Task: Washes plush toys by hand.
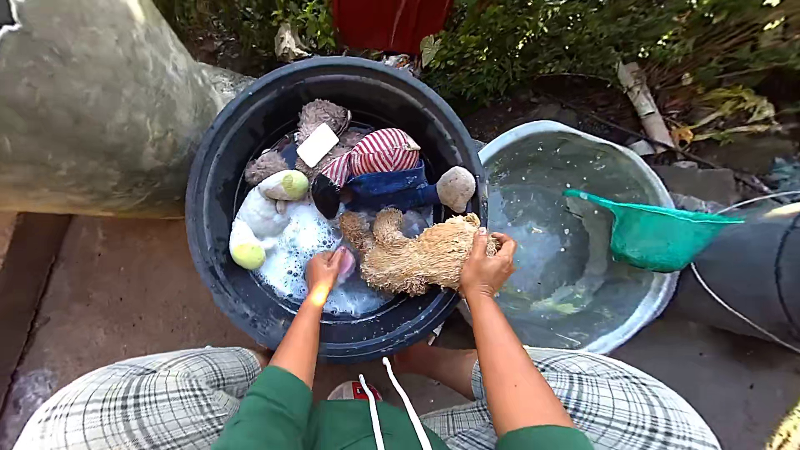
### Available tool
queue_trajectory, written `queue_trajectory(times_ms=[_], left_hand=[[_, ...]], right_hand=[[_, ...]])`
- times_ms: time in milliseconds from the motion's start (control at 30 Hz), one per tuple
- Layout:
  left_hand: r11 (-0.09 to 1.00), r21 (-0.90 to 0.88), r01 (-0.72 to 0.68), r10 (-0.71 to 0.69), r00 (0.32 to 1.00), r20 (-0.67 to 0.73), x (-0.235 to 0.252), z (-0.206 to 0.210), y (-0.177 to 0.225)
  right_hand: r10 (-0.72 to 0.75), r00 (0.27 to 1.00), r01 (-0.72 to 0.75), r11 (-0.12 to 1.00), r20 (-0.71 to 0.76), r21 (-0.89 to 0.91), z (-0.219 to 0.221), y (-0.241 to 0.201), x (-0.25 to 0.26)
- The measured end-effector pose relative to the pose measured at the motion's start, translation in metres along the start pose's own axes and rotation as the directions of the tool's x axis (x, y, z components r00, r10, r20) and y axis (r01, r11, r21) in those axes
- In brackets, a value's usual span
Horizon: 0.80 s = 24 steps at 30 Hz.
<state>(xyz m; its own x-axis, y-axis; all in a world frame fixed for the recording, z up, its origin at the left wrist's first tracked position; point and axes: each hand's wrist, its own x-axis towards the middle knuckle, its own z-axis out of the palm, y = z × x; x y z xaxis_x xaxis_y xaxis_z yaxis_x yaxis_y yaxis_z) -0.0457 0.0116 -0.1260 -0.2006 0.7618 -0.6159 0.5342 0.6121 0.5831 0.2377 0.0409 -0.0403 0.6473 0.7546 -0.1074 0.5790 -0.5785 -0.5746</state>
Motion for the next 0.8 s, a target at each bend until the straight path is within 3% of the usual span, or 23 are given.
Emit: queue_trajectory(times_ms=[67,167,267,333,367,400,433,500,533,567,600,633,667,733,767,800], left_hand=[[0.932,-0.267,-0.245,0.194,0.959,-0.205,-0.012,0.001,0.027],[0.684,-0.372,-0.627,0.51,0.776,-0.37,-0.037,0.015,0.106],[0.41,-0.359,-0.839,0.738,0.536,-0.41,-0.06,0.048,0.191],[0.367,-0.256,-0.894,0.842,0.436,-0.319,-0.066,0.069,0.208],[0.397,-0.18,-0.9,0.873,0.431,-0.23,-0.062,0.072,0.195],[0.473,-0.079,-0.878,0.869,0.479,-0.123,-0.053,0.068,0.168],[0.589,0.054,-0.806,0.808,0.589,-0.006,-0.041,0.059,0.134],[0.78,0.313,-0.541,0.519,0.84,0.157,-0.016,0.035,0.085],[0.829,0.377,-0.414,0.37,0.91,0.186,-0.012,0.024,0.076],[0.843,0.382,-0.38,0.348,0.925,0.152,-0.013,0.019,0.078],[0.834,0.322,-0.448,0.446,0.891,0.087,-0.02,0.021,0.093],[0.789,0.223,-0.573,0.585,0.811,0.013,-0.033,0.028,0.113],[0.692,0.093,-0.716,0.722,0.688,-0.076,-0.048,0.038,0.139],[0.435,-0.166,-0.885,0.861,0.463,-0.211,-0.065,0.062,0.195],[0.372,-0.226,-0.9,0.881,0.419,-0.218,-0.069,0.07,0.206],[0.402,-0.201,-0.893,0.885,0.435,-0.163,-0.066,0.072,0.195]], right_hand=[[0.063,0.997,-0.066,0.994,0.041,0.081,0.0,-0.001,0.0],[0.089,0.992,-0.096,0.993,0.094,0.065,-0.003,-0.003,0.002],[0.042,0.988,-0.05,0.997,0.148,0.052,-0.004,0.002,0.004],[0.008,0.987,-0.019,0.998,0.161,0.067,-0.008,0.001,0.003],[0.01,0.986,-0.02,0.998,0.169,0.061,-0.008,0.001,0.004],[0.054,0.977,-0.064,0.997,0.205,0.041,-0.008,0.0,0.006],[0.09,0.973,-0.1,0.994,0.211,0.036,-0.006,-0.001,0.008],[0.115,0.972,-0.128,0.99,0.204,0.052,-0.003,0.0,0.012],[0.125,0.968,-0.139,0.989,0.216,0.05,-0.003,0.001,0.011],[0.127,0.968,-0.142,0.989,0.218,0.052,-0.003,0.0,0.011],[0.124,0.969,-0.141,0.988,0.213,0.065,-0.002,-0.001,0.013],[0.124,0.969,-0.142,0.987,0.212,0.072,-0.003,-0.001,0.012],[0.125,0.967,-0.143,0.988,0.222,0.066,-0.004,0.001,0.009],[0.111,0.966,-0.127,0.99,0.235,0.054,-0.008,0.003,0.009],[0.106,0.964,-0.122,0.991,0.243,0.052,-0.01,0.003,0.006],[0.1,0.964,-0.116,0.992,0.245,0.055,-0.01,0.003,0.004]])
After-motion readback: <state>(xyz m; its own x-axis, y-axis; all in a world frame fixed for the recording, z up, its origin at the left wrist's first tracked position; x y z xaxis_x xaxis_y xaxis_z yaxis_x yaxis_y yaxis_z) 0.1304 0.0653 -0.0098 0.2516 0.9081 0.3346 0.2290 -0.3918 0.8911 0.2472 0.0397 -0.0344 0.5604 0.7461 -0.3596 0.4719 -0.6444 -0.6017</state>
